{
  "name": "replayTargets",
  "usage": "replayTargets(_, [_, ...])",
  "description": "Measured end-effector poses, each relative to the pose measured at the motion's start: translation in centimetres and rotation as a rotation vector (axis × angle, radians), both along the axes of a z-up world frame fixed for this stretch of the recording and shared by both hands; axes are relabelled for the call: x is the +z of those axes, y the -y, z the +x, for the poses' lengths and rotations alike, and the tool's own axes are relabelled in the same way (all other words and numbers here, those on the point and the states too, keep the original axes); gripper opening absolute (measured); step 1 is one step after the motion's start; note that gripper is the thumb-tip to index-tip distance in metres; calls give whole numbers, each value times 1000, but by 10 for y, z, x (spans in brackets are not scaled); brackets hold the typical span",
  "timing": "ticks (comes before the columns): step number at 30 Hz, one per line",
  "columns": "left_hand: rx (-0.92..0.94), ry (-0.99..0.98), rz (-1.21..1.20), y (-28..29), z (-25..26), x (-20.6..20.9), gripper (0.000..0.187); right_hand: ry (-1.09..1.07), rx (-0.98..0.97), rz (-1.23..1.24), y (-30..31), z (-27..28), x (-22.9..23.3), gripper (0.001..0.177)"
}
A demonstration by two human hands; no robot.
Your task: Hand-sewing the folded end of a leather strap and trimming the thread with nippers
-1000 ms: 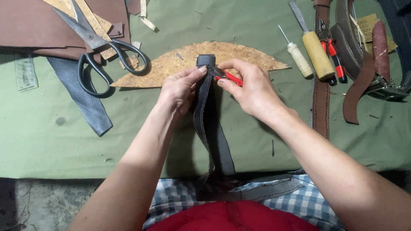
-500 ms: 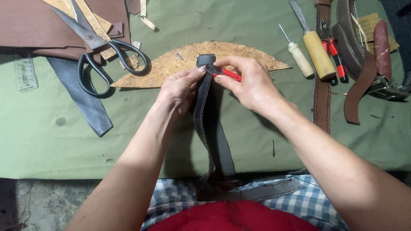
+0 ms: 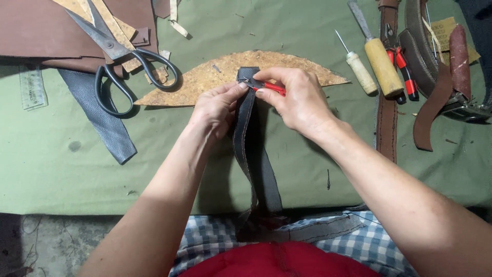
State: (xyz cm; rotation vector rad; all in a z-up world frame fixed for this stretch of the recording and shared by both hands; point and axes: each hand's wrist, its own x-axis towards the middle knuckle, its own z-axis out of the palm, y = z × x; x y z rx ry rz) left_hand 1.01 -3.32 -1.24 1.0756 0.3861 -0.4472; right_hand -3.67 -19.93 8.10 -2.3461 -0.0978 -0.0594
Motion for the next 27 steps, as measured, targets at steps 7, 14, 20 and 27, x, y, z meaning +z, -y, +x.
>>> replayTargets(7, [14, 2, -16, 0, -1, 1, 40, 11, -22, -30, 1, 3, -9, 29])
replayTargets(14, [14, -9, -6, 1, 2, -4, 38, 55, -33, 30, 3, 3, -14, 26])
replayTargets(20, [-34, -36, -193, -5, -9, 28, 28, -191, -373, 292, 4, 1, 33, 33])
replayTargets(27, [-6, -57, -141, -4, -12, 44, 24, -106, -445, -61, 69, 1, -14, 38])
